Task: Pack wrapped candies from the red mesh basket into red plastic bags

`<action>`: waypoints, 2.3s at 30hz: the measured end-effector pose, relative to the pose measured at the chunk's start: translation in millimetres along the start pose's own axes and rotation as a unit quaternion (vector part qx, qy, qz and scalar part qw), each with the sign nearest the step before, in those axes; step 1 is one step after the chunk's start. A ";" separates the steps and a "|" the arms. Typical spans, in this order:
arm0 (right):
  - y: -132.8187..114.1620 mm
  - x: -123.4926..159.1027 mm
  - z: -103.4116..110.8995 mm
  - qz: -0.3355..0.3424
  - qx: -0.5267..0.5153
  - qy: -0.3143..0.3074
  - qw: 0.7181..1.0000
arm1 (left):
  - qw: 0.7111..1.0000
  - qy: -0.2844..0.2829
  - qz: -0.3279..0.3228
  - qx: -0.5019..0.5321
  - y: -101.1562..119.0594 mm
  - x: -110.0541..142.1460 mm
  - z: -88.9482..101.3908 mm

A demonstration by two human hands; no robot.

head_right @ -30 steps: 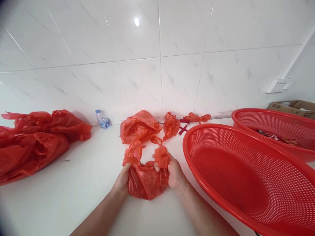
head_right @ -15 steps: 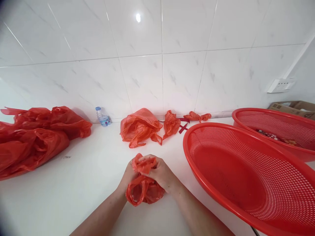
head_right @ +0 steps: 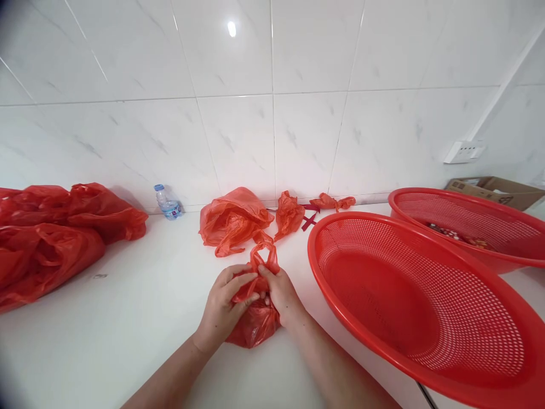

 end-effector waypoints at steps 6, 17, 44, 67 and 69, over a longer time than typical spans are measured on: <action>-0.4 1.1 0.6 -0.047 -0.089 -0.127 0.987 | 0.981 0.013 0.189 0.046 -24.8 -6.2 6.9; -9.4 5.7 2.0 -0.002 -0.092 -0.169 0.981 | 0.920 -0.128 0.275 0.247 -15.4 -1.2 2.1; -1.3 -6.1 12.8 0.035 0.054 -0.023 0.998 | 0.971 -0.034 0.205 0.121 -21.2 5.8 0.0; -3.3 -4.5 14.8 0.077 0.123 0.005 0.989 | 0.991 -0.024 0.127 -0.048 -19.0 7.1 1.2; -4.4 -4.2 14.3 0.082 0.116 0.010 0.990 | 0.991 -0.026 0.117 -0.064 -19.0 7.8 1.3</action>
Point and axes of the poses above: each hand's wrist, its own x-axis away from the middle knuckle, its own z-axis out of the back of the hand, y = z × x, the point moved 3 cm from there along -x, towards the middle knuckle, and after that the axes turned 11 degrees about z, right-handed, at the moved point
